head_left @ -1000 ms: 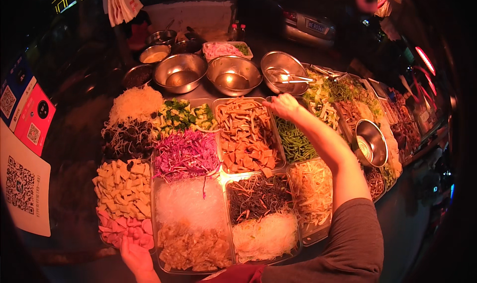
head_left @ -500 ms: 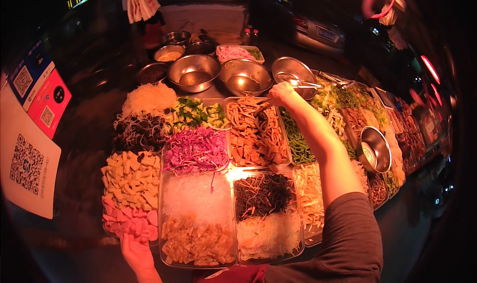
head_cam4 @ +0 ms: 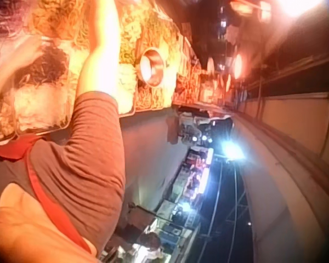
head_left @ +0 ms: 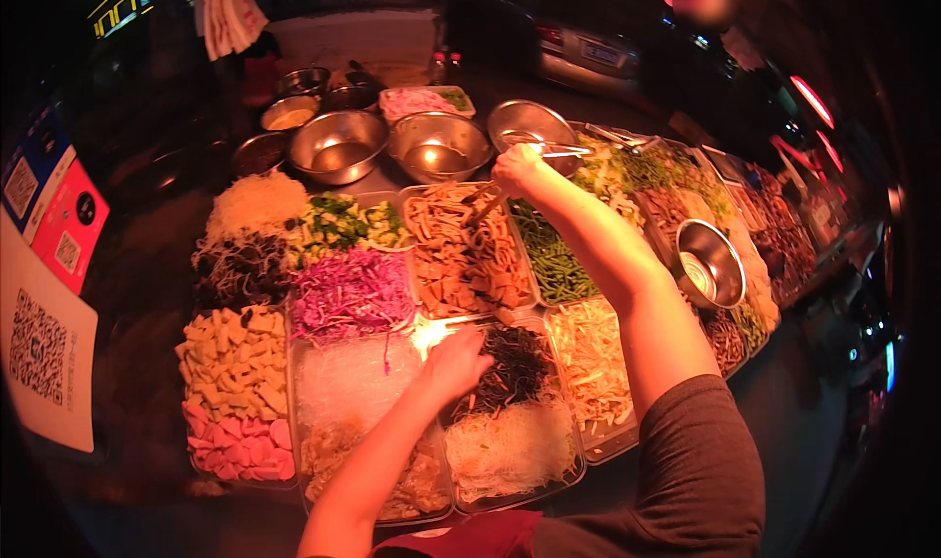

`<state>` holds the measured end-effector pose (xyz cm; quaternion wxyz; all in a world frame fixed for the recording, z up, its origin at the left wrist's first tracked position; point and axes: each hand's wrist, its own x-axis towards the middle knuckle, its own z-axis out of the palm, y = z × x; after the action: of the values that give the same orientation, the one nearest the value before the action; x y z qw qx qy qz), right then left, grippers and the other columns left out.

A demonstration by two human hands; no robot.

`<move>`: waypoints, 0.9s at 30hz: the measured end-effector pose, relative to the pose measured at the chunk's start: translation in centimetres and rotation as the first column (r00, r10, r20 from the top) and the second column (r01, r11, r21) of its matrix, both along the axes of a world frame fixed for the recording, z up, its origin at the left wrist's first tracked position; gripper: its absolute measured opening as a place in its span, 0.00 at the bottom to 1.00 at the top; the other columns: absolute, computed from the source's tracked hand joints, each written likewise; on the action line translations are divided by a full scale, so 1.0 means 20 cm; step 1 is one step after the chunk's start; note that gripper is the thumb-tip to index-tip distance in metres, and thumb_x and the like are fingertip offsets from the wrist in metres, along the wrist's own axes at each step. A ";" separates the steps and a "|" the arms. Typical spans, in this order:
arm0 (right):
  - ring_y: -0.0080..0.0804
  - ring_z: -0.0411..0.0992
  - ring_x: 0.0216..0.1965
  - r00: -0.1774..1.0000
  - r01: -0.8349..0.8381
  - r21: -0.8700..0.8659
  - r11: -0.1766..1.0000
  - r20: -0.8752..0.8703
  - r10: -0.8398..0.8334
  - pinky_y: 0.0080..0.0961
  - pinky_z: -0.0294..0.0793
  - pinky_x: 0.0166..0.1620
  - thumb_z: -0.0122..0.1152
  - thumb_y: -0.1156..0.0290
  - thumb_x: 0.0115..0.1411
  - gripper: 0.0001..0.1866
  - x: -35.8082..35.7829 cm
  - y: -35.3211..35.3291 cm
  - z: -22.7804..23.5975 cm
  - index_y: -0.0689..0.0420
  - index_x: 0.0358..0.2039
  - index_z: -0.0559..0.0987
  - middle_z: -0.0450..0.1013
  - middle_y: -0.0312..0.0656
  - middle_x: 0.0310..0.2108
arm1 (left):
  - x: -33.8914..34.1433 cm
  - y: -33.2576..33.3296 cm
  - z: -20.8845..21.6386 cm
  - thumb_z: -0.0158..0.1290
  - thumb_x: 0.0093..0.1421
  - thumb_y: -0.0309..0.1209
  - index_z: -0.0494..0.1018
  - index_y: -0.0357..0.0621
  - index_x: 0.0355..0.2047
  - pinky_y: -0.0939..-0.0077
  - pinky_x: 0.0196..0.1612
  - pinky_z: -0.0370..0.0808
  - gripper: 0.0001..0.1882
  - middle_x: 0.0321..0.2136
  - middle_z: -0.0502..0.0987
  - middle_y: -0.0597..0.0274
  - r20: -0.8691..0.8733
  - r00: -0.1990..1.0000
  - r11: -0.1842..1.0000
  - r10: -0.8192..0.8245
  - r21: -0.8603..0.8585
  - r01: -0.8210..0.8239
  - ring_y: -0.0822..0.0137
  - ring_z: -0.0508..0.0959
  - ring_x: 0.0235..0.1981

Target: The person uses tongs to pick various food items from multiple metal trays and places them into a metal bowl. The person selects items such as green beans, shredded vegetables, and other prepared foods from a street food stall display.

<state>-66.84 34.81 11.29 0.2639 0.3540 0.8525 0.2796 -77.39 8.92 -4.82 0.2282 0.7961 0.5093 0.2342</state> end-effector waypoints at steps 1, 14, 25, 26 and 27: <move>0.32 0.76 0.35 1.000 0.015 -0.016 1.000 -0.004 -0.015 0.31 0.74 0.33 0.55 0.63 0.50 0.09 -0.02 -0.03 0.01 0.48 0.30 0.82 0.77 0.35 0.31 | 0.01 0.08 -0.09 0.51 0.55 0.42 0.71 0.31 0.39 0.61 0.49 0.66 0.23 0.39 0.71 0.43 -0.069 0.993 0.995 0.091 0.038 -0.088 0.49 0.71 0.43; 0.33 0.76 0.33 0.990 0.005 -0.041 0.999 -0.140 -0.011 0.29 0.74 0.34 0.52 0.65 0.51 0.11 0.27 -0.03 -0.08 0.53 0.28 0.81 0.77 0.38 0.30 | 0.09 0.19 -0.31 0.49 0.55 0.31 0.71 0.33 0.37 0.61 0.47 0.67 0.14 0.37 0.71 0.45 -0.114 0.951 0.954 0.287 0.126 -0.272 0.49 0.69 0.43; 0.38 0.75 0.26 0.990 -0.058 -0.076 0.995 -0.134 0.048 0.33 0.72 0.26 0.46 0.64 0.57 0.11 0.31 0.00 -0.12 0.50 0.36 0.77 0.74 0.40 0.21 | 0.08 0.26 -0.27 0.48 0.48 0.25 0.75 0.37 0.25 0.62 0.36 0.73 0.07 0.29 0.74 0.50 -0.295 0.911 0.956 0.289 0.140 -0.257 0.53 0.74 0.35; 0.36 0.76 0.28 0.984 -0.045 -0.079 0.996 -0.174 0.031 0.32 0.73 0.28 0.47 0.65 0.55 0.11 0.32 0.00 -0.14 0.51 0.33 0.78 0.75 0.40 0.23 | 0.09 0.27 -0.30 0.48 0.48 0.25 0.75 0.38 0.25 0.63 0.36 0.73 0.06 0.29 0.74 0.50 -0.340 0.889 0.951 0.307 0.148 -0.272 0.54 0.74 0.35; 0.35 0.76 0.30 0.978 -0.026 -0.089 0.996 -0.210 0.007 0.31 0.74 0.30 0.49 0.66 0.53 0.10 0.33 -0.02 -0.15 0.52 0.31 0.79 0.76 0.40 0.26 | 0.11 0.27 -0.31 0.49 0.47 0.25 0.75 0.38 0.25 0.64 0.35 0.73 0.06 0.28 0.74 0.51 -0.346 0.880 0.944 0.326 0.177 -0.280 0.55 0.75 0.34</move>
<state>-60.30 34.51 8.37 0.1863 0.3620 0.8904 0.2036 -75.26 14.41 -11.03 0.0393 0.7486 0.6462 0.1430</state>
